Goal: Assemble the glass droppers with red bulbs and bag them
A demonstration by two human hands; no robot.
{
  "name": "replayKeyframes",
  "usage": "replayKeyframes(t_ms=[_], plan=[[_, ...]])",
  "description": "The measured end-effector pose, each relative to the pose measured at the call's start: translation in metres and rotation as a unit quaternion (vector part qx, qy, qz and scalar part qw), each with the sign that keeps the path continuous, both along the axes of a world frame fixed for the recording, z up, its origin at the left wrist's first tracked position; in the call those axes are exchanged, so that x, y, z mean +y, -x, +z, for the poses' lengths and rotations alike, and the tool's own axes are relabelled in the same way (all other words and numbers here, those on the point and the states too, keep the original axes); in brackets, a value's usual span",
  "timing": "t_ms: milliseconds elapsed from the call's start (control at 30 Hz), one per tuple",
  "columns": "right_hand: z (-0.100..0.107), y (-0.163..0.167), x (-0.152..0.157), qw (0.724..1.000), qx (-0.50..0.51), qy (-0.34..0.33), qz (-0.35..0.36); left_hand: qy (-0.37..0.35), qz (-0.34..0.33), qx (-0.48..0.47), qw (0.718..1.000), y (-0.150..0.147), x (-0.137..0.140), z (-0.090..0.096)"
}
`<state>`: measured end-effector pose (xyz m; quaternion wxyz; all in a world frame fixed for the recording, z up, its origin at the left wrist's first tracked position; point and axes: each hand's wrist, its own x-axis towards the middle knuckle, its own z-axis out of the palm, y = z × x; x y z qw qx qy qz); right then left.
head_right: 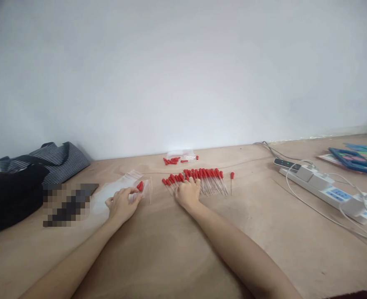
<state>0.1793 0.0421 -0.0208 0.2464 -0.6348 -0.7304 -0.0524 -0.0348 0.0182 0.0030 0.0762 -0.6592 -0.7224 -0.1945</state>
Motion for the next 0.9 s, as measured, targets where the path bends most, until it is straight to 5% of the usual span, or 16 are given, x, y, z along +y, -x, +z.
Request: replayKeyframes(t_ms=[233,533,733,900], plan=[[0.012,0.02,-0.005,0.999,0.01,-0.016,0.046,-0.027,0.026,0.079,0.996,0.007,0.023,0.005],[0.019,0.092,-0.007,0.99,0.059,0.128,0.02,-0.01,0.043,0.105,0.994,0.004,0.028,0.0],[0.024,0.089,-0.013,0.985,0.032,0.167,0.02,-0.009,0.047,0.1,0.994,0.002,0.031,-0.003],[0.022,0.057,-0.035,0.986,-0.01,0.155,0.066,-0.054,0.024,0.077,0.995,0.001,0.025,-0.001]])
